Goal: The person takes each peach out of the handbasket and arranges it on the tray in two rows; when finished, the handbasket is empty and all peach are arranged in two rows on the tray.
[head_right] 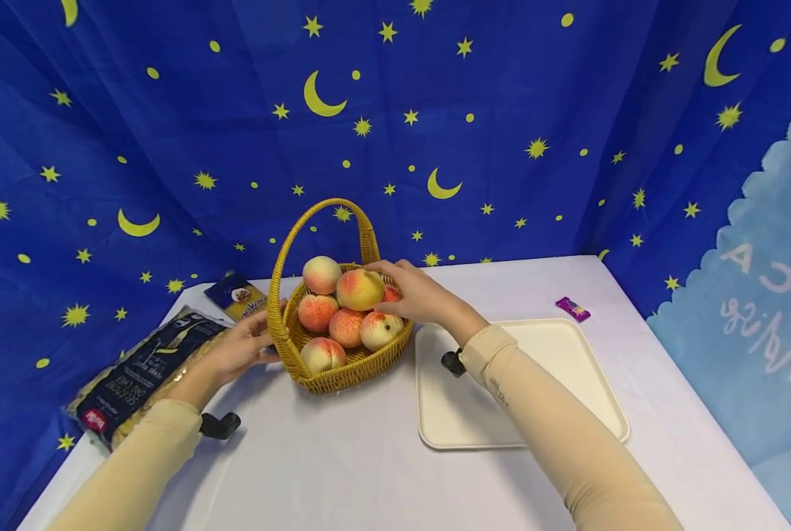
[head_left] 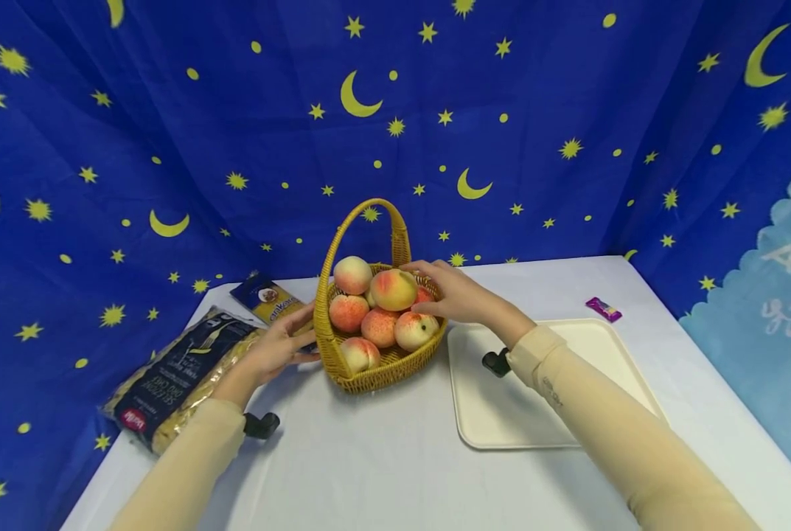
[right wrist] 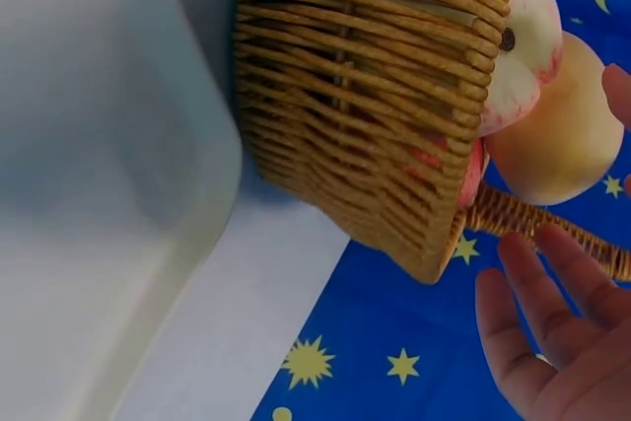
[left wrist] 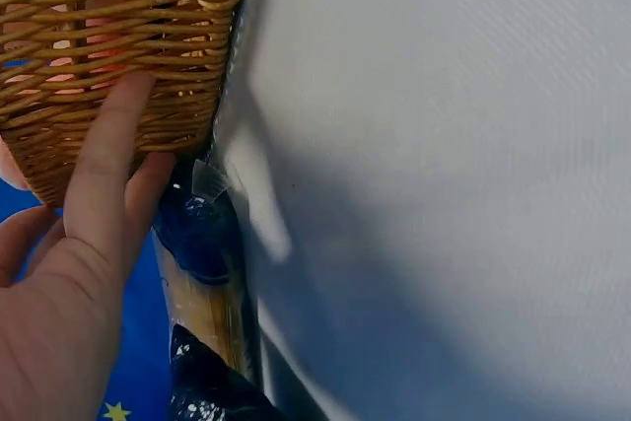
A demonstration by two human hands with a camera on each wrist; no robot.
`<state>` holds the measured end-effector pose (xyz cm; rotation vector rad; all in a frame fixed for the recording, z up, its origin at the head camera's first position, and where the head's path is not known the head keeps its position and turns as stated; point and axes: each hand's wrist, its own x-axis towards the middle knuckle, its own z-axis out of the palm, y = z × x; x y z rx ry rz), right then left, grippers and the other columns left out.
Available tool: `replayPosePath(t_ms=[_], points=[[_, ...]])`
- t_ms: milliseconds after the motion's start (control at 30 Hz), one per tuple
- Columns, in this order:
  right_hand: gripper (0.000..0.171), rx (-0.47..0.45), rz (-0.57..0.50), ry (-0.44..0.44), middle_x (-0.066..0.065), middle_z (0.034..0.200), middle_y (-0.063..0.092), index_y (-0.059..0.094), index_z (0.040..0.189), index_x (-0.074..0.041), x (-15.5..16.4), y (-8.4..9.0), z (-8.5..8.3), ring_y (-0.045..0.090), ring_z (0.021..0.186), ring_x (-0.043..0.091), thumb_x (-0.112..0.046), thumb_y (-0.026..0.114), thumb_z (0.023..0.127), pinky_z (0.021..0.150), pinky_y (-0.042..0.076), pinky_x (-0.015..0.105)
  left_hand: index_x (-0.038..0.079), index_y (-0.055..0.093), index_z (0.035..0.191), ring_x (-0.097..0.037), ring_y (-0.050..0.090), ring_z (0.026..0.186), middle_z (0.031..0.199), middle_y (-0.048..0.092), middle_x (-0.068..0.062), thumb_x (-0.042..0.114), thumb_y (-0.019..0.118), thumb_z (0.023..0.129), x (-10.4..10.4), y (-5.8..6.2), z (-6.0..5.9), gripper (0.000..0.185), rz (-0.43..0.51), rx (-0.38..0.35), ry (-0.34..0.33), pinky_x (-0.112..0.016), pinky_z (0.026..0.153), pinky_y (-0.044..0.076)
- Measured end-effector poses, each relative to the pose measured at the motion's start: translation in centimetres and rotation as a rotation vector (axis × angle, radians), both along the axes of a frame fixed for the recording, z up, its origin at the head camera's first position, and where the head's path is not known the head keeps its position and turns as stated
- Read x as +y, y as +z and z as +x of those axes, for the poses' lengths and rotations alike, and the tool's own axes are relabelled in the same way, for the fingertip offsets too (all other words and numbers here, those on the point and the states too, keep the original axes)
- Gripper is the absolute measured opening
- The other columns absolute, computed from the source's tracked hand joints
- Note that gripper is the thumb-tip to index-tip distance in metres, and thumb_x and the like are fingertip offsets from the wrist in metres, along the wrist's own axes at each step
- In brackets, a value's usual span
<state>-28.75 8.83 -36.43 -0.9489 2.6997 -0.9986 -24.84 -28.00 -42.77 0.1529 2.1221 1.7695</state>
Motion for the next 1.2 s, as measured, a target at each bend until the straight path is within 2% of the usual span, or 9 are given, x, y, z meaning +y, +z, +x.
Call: replayPosePath(t_ms=[500, 700, 933, 1200], points=[[0.075, -0.026, -0.009, 0.002, 0.018, 0.144, 0.054, 0.049, 0.16, -0.022, -2.4, -0.3, -1.6, 0.056, 0.121, 0.033, -0.025, 0.085, 0.094, 0.101, 0.055, 0.054, 0.017, 0.017, 0.174, -0.045, 0.036, 0.157, 0.18, 0.019, -0.015, 0.01, 0.056, 0.112, 0.3, -0.7, 0.1, 0.073, 0.036, -0.016, 0.035, -0.056, 0.109, 0.058], [0.076, -0.057, 0.002, -0.015, 0.018, 0.145, 0.055, 0.049, 0.16, -0.022, -2.6, -0.7, -2.3, 0.056, 0.125, 0.034, -0.026, 0.086, 0.094, 0.106, 0.054, 0.055, 0.017, 0.018, 0.174, -0.044, 0.033, 0.159, 0.18, 0.02, -0.015, 0.008, 0.056, 0.111, 0.4, -0.6, 0.0, 0.074, 0.047, -0.018, 0.055, -0.058, 0.11, 0.057], [0.074, -0.046, 0.005, -0.033, 0.017, 0.145, 0.058, 0.053, 0.156, -0.022, -3.0, -1.0, -2.9, 0.056, 0.134, 0.037, -0.03, 0.088, 0.091, 0.113, 0.052, 0.057, 0.018, 0.019, 0.174, -0.044, 0.034, 0.159, 0.18, 0.021, -0.015, 0.009, 0.056, 0.111, 0.5, -0.8, -0.1, 0.073, 0.04, -0.011, 0.062, -0.058, 0.11, 0.058], [0.071, -0.041, -0.005, -0.039, 0.014, 0.142, 0.063, 0.056, 0.153, -0.022, -3.0, -0.9, -3.0, 0.057, 0.133, 0.035, -0.036, 0.089, 0.091, 0.11, 0.054, 0.054, 0.016, 0.019, 0.174, -0.043, 0.036, 0.157, 0.179, 0.02, -0.016, 0.009, 0.056, 0.111, 0.5, -0.7, -0.1, 0.073, 0.033, -0.005, 0.075, -0.057, 0.108, 0.058]])
